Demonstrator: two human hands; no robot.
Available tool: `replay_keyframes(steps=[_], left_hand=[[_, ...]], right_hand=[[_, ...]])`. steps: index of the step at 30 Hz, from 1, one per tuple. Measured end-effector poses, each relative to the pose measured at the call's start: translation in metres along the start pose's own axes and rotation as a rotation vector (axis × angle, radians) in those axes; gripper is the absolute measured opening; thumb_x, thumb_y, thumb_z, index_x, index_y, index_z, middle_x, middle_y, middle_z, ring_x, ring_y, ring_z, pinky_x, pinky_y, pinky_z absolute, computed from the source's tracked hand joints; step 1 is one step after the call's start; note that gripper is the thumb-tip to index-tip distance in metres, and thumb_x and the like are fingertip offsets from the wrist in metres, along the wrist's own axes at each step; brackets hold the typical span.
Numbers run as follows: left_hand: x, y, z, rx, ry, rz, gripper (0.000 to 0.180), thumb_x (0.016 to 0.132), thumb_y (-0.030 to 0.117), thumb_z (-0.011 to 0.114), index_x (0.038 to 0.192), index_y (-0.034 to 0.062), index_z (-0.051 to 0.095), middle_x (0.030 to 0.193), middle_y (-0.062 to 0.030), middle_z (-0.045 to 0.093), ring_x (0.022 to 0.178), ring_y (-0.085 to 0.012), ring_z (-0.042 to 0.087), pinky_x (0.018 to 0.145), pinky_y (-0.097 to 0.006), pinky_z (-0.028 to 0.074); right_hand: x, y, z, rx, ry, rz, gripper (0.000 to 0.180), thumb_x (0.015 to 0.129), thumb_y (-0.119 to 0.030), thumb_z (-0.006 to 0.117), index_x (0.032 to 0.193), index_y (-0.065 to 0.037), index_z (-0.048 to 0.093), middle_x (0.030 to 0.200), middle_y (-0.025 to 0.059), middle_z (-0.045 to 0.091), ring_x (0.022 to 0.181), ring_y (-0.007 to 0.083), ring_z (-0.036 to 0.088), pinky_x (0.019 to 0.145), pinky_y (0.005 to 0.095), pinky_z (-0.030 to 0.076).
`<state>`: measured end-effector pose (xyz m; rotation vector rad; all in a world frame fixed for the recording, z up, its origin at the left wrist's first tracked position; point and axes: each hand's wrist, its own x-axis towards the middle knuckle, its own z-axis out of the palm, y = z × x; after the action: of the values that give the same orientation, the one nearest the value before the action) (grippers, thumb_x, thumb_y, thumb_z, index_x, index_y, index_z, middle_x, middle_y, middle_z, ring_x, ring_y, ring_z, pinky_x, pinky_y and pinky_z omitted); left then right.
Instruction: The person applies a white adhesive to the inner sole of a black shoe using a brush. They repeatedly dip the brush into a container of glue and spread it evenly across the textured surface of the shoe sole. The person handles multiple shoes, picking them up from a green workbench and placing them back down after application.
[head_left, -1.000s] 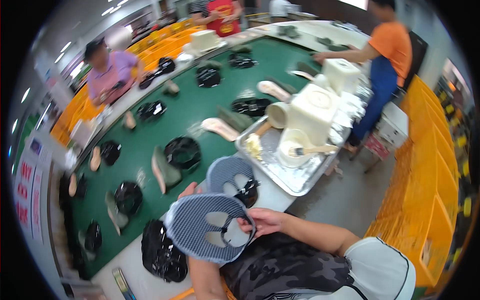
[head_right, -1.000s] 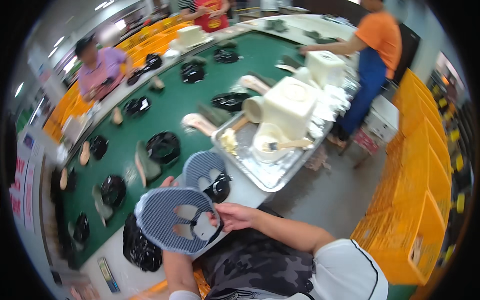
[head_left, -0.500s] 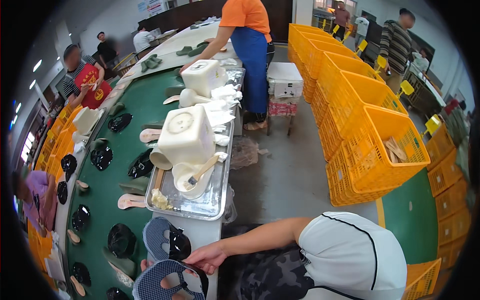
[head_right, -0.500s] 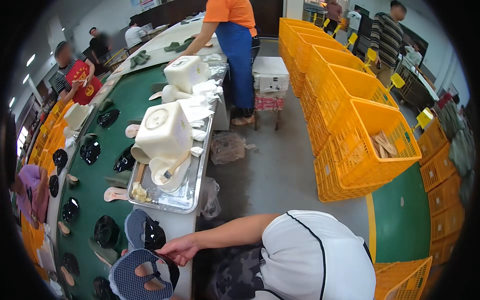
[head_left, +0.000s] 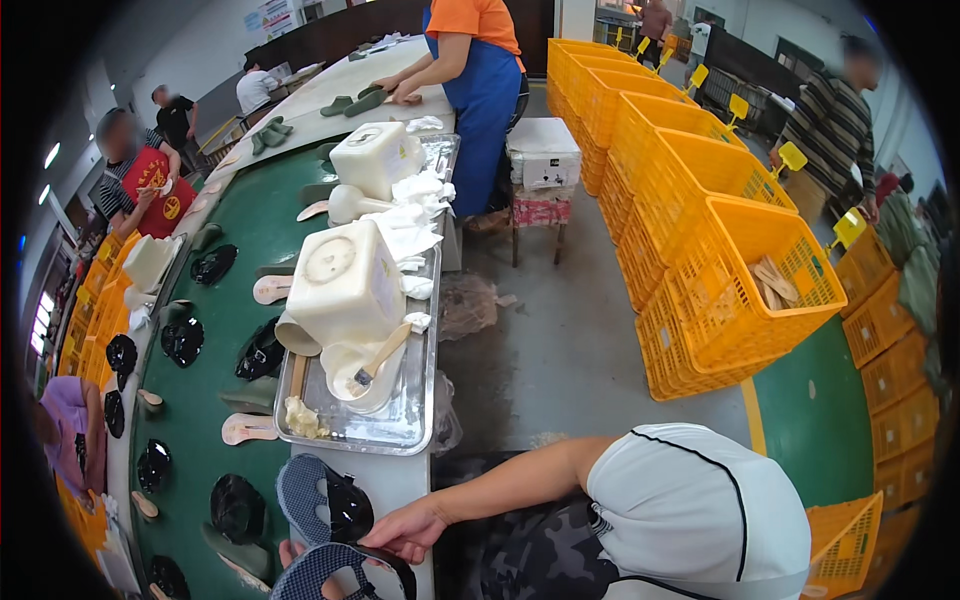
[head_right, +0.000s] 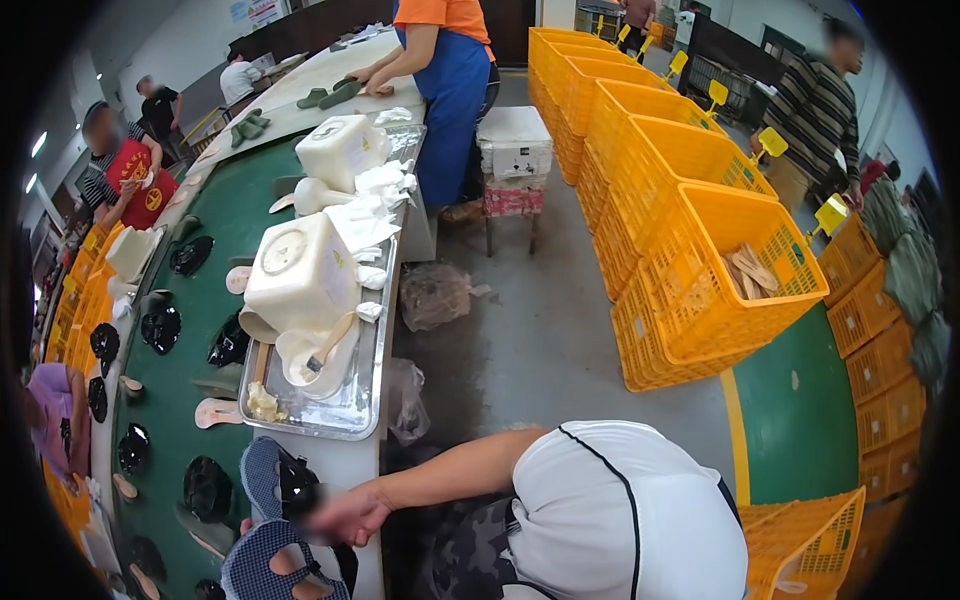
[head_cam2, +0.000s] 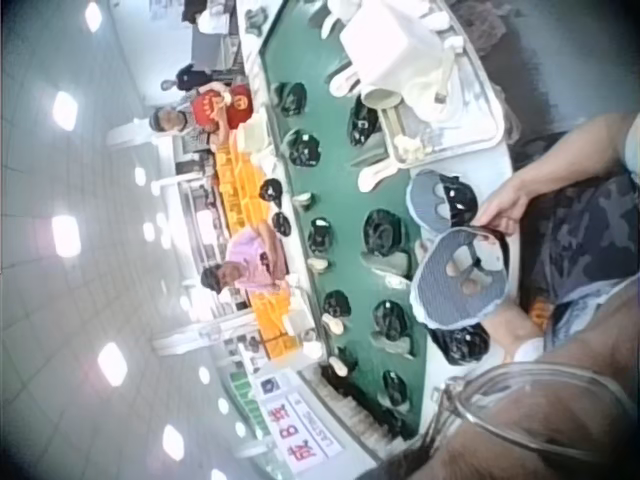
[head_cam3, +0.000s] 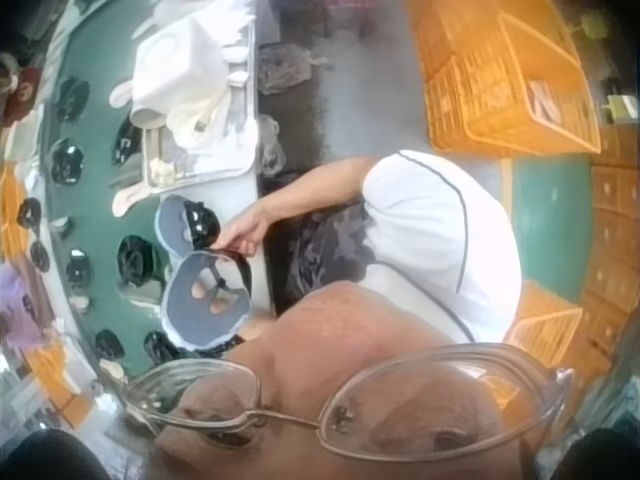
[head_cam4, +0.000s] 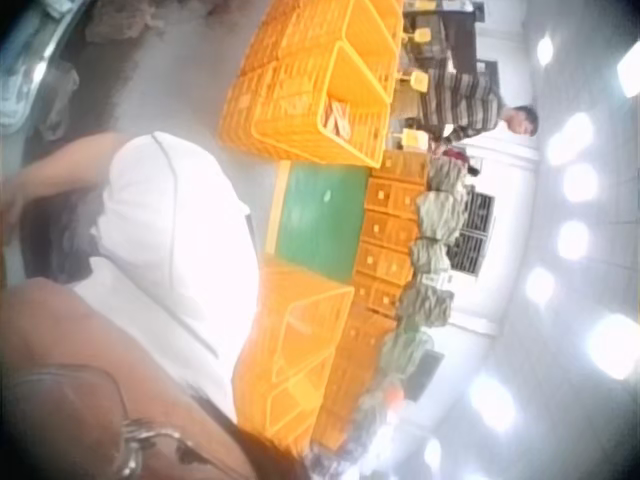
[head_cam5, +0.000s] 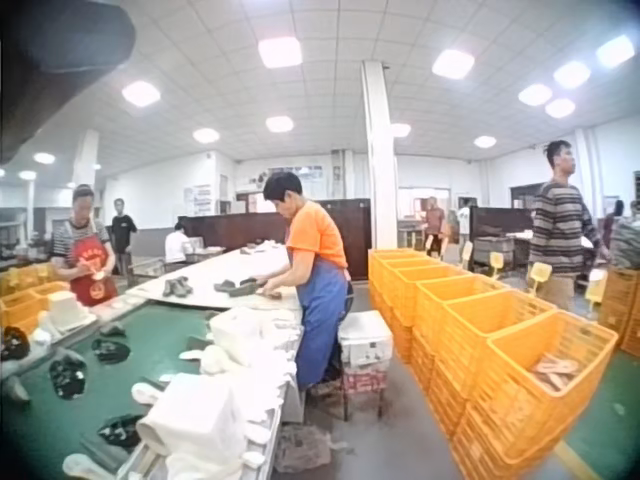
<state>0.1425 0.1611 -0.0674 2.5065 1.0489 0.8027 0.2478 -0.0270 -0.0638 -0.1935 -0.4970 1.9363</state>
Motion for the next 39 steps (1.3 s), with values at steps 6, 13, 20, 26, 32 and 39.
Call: replay_keyframes(steps=[6, 13, 20, 26, 32, 39], left_hand=[[-0.001, 0.001, 0.005, -0.002, -0.010, 0.009, 0.030, 0.081, 0.014, 0.054, 0.106, -0.0016, 0.055, 0.098, -0.0155, 0.060, 0.088, -0.0271, 0.057, 0.079, -0.036, 0.044], [-0.005, -0.024, -0.009, 0.005, 0.021, -0.006, 0.030, 0.080, 0.015, 0.055, 0.105, -0.0016, 0.056, 0.098, -0.0159, 0.061, 0.088, -0.0281, 0.057, 0.079, -0.037, 0.044], [-0.005, -0.024, -0.011, 0.014, 0.027, -0.012, 0.030, 0.080, 0.015, 0.056, 0.104, -0.0017, 0.056, 0.097, -0.0164, 0.061, 0.088, -0.0291, 0.057, 0.078, -0.038, 0.044], [-0.008, -0.020, -0.020, 0.033, 0.053, -0.051, 0.030, 0.079, 0.015, 0.057, 0.103, -0.0017, 0.057, 0.097, -0.0167, 0.061, 0.088, -0.0299, 0.057, 0.078, -0.038, 0.044], [-0.007, -0.012, -0.020, 0.061, 0.075, -0.078, 0.023, 0.081, 0.014, 0.056, 0.100, 0.0015, 0.058, 0.093, -0.0121, 0.062, 0.088, -0.0278, 0.055, 0.086, -0.038, 0.037], [-0.004, -0.007, -0.020, 0.056, 0.082, -0.139, 0.021, 0.081, 0.013, 0.056, 0.098, 0.0010, 0.059, 0.092, -0.0125, 0.061, 0.087, -0.0277, 0.055, 0.085, -0.037, 0.038]], right_hand=[[-0.006, 0.000, -0.001, 0.007, 0.008, 0.006, 0.035, 0.090, -0.044, 0.045, 0.089, -0.013, 0.061, 0.055, -0.0085, 0.042, 0.042, 0.0017, 0.023, 0.039, 0.0168, 0.020], [-0.002, 0.001, 0.005, -0.017, 0.117, -0.005, 0.032, 0.090, -0.043, 0.046, 0.089, -0.013, 0.059, 0.054, -0.0089, 0.038, 0.044, 0.0014, 0.025, 0.039, 0.0166, 0.021], [-0.031, -0.012, 0.033, -0.016, 0.119, -0.093, 0.031, 0.092, -0.035, 0.044, 0.102, -0.006, 0.048, 0.084, 0.0020, 0.054, 0.047, -0.0001, 0.028, 0.041, 0.0146, 0.025], [-0.064, -0.083, 0.060, -0.128, 0.141, -0.354, 0.040, 0.087, -0.041, 0.051, 0.109, -0.008, 0.050, 0.090, 0.0034, 0.057, 0.079, 0.0098, 0.054, 0.061, 0.0221, 0.043], [-0.090, -0.260, 0.081, -0.629, 0.345, -0.664, 0.026, 0.091, -0.030, 0.049, 0.103, -0.007, 0.052, 0.085, 0.0013, 0.058, 0.069, 0.0087, 0.057, 0.063, 0.0238, 0.047], [-0.090, -0.433, 0.021, -1.667, 1.279, -0.518, 0.029, 0.082, -0.032, 0.062, 0.081, -0.005, 0.051, 0.068, 0.0007, 0.053, 0.057, 0.0072, 0.053, 0.052, 0.0205, 0.045]])
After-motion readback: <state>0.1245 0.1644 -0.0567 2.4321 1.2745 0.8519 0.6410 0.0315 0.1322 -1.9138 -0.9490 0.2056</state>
